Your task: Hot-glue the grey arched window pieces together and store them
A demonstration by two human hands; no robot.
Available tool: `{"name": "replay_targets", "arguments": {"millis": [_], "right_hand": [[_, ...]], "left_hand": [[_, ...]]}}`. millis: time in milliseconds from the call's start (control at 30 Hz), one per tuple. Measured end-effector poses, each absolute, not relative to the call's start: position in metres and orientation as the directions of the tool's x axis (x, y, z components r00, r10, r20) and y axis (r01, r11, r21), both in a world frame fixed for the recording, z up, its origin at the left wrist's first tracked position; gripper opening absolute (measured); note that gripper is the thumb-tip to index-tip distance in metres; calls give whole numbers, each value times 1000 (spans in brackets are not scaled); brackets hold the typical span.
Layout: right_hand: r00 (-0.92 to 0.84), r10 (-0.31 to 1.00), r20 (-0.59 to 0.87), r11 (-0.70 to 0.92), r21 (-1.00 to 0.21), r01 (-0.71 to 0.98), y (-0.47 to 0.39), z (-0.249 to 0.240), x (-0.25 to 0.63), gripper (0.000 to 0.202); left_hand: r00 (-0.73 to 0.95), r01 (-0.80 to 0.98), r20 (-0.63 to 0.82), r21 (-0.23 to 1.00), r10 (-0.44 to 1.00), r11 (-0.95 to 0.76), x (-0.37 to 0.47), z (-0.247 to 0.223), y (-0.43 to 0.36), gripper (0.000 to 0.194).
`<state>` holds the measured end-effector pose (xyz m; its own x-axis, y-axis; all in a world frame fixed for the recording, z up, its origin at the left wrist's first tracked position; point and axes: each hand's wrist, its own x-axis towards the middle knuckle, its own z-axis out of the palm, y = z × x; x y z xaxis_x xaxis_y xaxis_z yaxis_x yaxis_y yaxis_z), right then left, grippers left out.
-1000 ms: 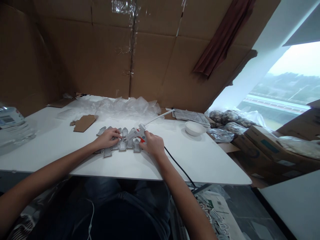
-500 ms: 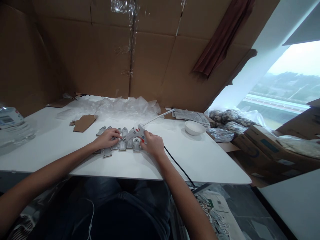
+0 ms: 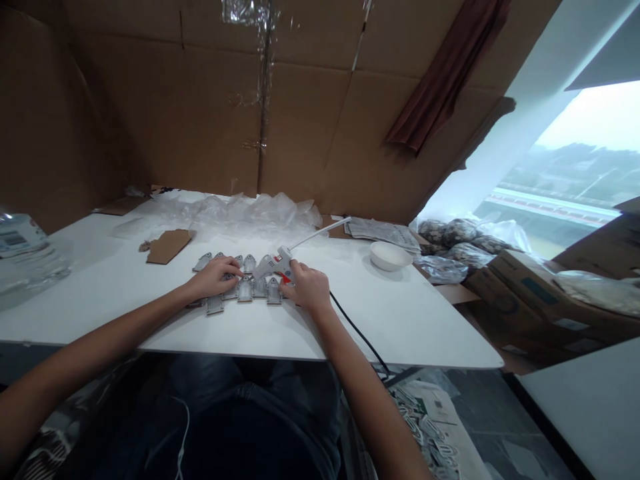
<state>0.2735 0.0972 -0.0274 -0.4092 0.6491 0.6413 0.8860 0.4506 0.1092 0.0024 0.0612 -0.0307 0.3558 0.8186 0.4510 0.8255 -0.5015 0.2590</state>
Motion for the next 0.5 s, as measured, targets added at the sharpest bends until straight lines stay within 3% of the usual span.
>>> {"name": "replay_targets", "arguments": {"millis": [500], "right_hand": [[-386,614,689,472,71,879,102,-28,281,39]], "left_hand": [[357,833,445,246,821,-496,4,-29,60,26]]}}
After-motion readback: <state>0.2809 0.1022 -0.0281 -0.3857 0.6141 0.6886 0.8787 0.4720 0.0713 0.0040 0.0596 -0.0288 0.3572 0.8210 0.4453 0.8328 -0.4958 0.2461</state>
